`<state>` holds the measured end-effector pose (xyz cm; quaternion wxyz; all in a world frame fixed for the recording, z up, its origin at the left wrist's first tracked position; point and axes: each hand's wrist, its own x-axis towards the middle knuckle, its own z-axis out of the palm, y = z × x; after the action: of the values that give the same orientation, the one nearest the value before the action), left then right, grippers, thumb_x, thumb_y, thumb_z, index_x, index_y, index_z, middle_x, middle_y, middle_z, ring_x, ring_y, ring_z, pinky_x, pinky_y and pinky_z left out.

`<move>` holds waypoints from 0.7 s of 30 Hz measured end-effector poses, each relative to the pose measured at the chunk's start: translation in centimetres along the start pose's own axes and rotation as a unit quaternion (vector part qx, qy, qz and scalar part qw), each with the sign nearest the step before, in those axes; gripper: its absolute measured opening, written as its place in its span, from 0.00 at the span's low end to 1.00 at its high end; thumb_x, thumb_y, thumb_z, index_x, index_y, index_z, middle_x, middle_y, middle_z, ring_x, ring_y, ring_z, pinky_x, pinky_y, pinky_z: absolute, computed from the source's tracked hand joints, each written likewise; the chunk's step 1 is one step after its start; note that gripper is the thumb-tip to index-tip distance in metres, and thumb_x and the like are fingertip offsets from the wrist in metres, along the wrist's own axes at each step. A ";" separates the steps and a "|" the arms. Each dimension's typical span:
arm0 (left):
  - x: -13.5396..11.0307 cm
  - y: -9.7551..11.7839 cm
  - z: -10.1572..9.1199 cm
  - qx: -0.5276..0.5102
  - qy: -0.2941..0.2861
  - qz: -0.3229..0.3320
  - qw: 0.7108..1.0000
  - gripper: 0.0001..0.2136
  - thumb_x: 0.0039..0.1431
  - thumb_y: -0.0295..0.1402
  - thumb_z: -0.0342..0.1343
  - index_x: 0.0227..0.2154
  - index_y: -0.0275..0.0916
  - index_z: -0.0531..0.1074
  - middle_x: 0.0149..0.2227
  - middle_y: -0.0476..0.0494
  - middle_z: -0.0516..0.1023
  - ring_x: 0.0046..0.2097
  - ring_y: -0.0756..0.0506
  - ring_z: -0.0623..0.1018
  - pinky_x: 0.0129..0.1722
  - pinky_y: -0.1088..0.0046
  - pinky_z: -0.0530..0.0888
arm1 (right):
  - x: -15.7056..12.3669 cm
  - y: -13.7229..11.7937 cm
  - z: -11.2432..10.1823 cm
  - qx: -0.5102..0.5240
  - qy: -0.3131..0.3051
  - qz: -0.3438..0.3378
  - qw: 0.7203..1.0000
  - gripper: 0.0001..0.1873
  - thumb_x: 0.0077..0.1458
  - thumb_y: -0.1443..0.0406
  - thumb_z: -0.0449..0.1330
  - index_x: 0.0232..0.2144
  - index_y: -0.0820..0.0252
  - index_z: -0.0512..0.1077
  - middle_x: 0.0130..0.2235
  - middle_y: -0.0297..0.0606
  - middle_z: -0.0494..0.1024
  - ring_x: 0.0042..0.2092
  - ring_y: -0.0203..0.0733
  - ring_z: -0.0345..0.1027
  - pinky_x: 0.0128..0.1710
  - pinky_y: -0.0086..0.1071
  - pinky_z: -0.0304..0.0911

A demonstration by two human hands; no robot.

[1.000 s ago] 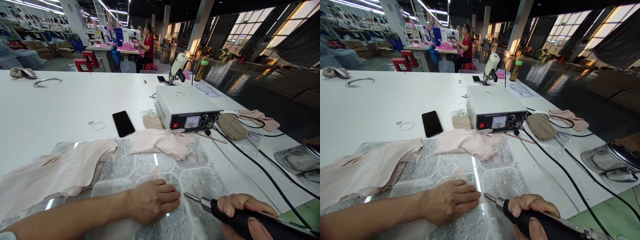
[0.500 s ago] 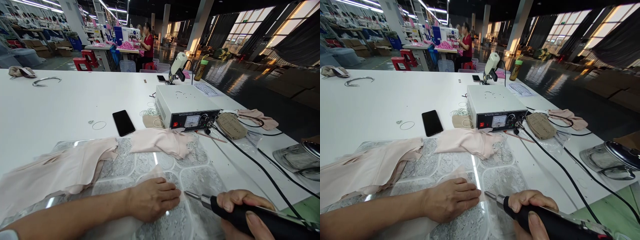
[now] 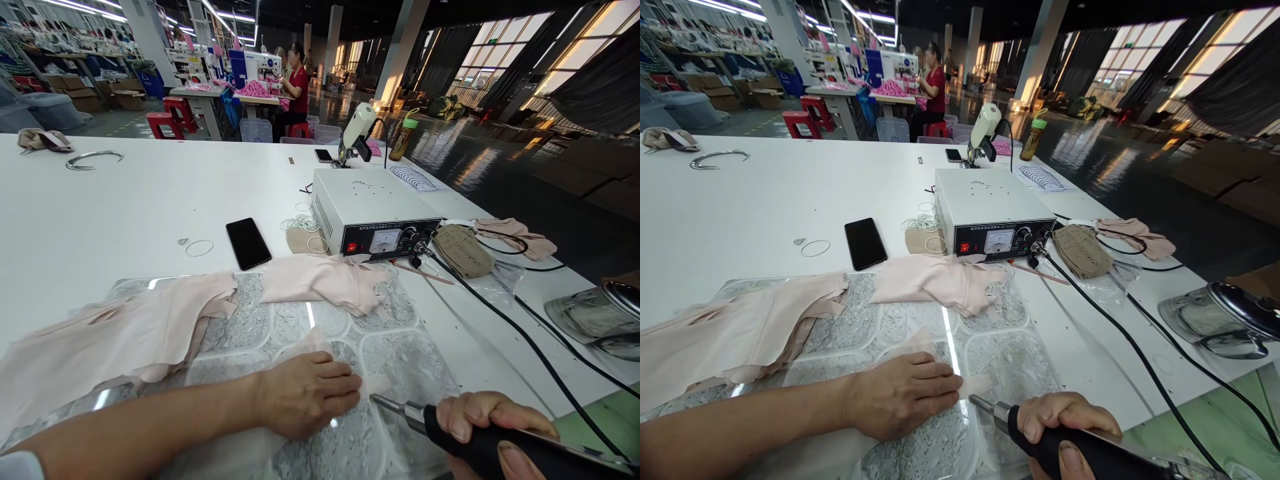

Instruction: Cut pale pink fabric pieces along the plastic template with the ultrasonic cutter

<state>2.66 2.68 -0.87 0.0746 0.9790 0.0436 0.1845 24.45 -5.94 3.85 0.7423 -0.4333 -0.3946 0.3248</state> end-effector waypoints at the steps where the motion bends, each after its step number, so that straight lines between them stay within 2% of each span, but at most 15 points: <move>1: 0.0 0.0 0.0 -0.002 0.000 0.000 1.000 0.13 0.68 0.28 0.46 0.49 0.29 0.72 0.53 0.37 0.75 0.52 0.43 0.73 0.47 0.68 0.69 | 0.0 0.1 0.0 -0.001 0.000 -0.001 1.000 0.04 0.51 0.61 0.62 0.30 0.54 0.71 0.25 0.32 0.66 0.22 0.36 0.62 0.20 0.34 0.66; 7: 0.1 0.1 0.0 -0.005 0.008 -0.005 1.000 0.12 0.68 0.27 0.47 0.49 0.29 0.72 0.53 0.38 0.76 0.52 0.43 0.74 0.47 0.67 0.68 | 0.0 0.3 -0.1 0.006 -0.016 -0.012 1.000 0.05 0.51 0.62 0.64 0.29 0.54 0.71 0.25 0.31 0.67 0.22 0.35 0.62 0.19 0.34 0.66; 14: 0.4 0.3 -0.6 -0.015 0.016 -0.020 1.000 0.13 0.71 0.29 0.45 0.47 0.31 0.73 0.51 0.40 0.77 0.50 0.45 0.75 0.45 0.69 0.69 | 0.4 -0.1 -0.6 -0.001 0.080 -0.032 0.996 0.10 0.46 0.60 0.65 0.26 0.58 0.68 0.24 0.31 0.65 0.21 0.34 0.62 0.19 0.33 0.66; 18: 0.6 -0.2 -1.8 -0.022 -0.006 -0.031 0.999 0.12 0.70 0.28 0.46 0.48 0.32 0.72 0.54 0.39 0.75 0.53 0.43 0.74 0.48 0.68 0.69 | 0.3 0.5 -1.2 -0.022 0.080 -0.050 0.995 0.09 0.47 0.62 0.64 0.28 0.58 0.67 0.25 0.31 0.67 0.23 0.35 0.63 0.22 0.34 0.67; 21: 0.9 -1.1 -2.7 -0.026 -0.046 -0.043 0.998 0.10 0.67 0.30 0.53 0.47 0.34 0.73 0.56 0.40 0.74 0.54 0.42 0.74 0.50 0.67 0.69 | 0.2 1.1 -1.8 -0.036 0.055 -0.068 0.995 0.07 0.49 0.64 0.63 0.30 0.58 0.68 0.27 0.33 0.68 0.25 0.36 0.64 0.23 0.36 0.67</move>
<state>2.49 4.18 1.77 0.1099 0.9814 0.0775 0.1370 25.94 -6.06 2.32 0.7675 -0.4490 -0.3929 0.2345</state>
